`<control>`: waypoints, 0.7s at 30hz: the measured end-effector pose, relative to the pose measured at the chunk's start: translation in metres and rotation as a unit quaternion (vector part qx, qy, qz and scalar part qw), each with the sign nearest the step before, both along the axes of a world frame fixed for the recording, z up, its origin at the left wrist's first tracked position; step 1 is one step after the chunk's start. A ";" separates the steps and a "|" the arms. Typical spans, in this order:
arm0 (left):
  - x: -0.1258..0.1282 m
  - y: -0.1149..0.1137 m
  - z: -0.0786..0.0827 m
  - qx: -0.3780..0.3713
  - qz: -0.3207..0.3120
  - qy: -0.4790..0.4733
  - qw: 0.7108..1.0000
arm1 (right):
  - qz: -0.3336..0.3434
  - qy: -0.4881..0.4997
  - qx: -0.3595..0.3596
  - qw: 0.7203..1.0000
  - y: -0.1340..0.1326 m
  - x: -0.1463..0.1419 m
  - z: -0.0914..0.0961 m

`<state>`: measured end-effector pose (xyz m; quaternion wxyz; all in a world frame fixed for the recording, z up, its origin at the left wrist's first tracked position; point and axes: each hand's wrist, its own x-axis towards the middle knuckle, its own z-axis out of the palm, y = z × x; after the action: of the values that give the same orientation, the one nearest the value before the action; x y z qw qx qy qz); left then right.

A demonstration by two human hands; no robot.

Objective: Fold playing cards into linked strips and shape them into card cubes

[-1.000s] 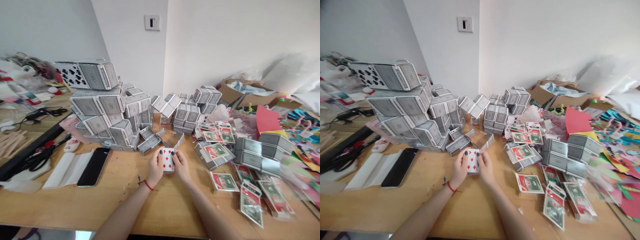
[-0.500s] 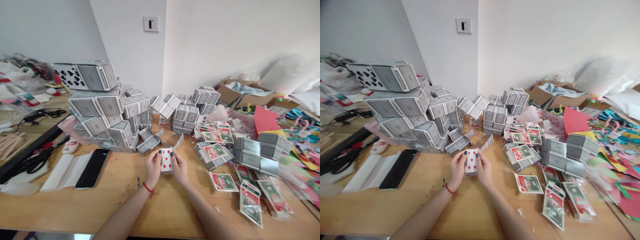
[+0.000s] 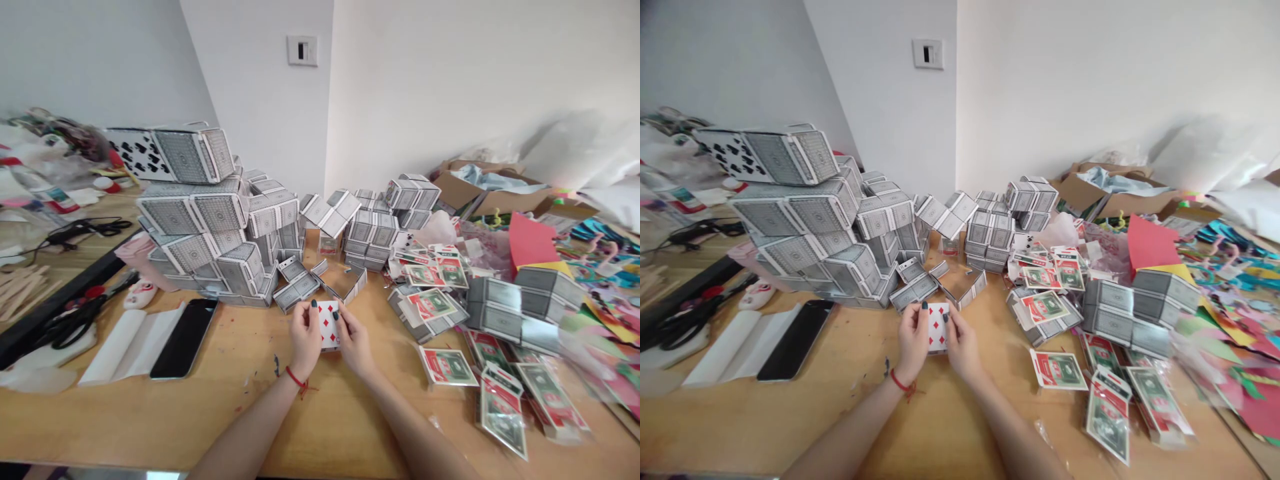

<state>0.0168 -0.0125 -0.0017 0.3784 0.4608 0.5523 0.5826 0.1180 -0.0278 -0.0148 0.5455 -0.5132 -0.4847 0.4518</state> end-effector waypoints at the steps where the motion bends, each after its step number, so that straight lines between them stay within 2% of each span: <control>1: 0.000 0.000 -0.001 0.001 -0.001 0.006 1.000 | 0.002 0.003 -0.001 1.000 0.000 0.000 0.000; 10: -0.001 0.002 0.001 -0.002 -0.004 0.032 0.999 | 0.006 0.011 0.007 1.000 0.001 0.001 0.000; 16: -0.002 0.002 -0.003 -0.011 -0.012 0.034 0.999 | 0.028 -0.010 -0.005 1.000 0.002 0.000 -0.003; 21: -0.002 0.005 -0.003 -0.014 -0.015 0.025 0.999 | 0.020 0.030 -0.002 0.999 0.003 0.001 -0.002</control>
<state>0.0147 -0.0079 -0.0048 0.3794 0.4785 0.5626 0.5573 0.1194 -0.0245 -0.0166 0.5496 -0.4903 -0.4773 0.4793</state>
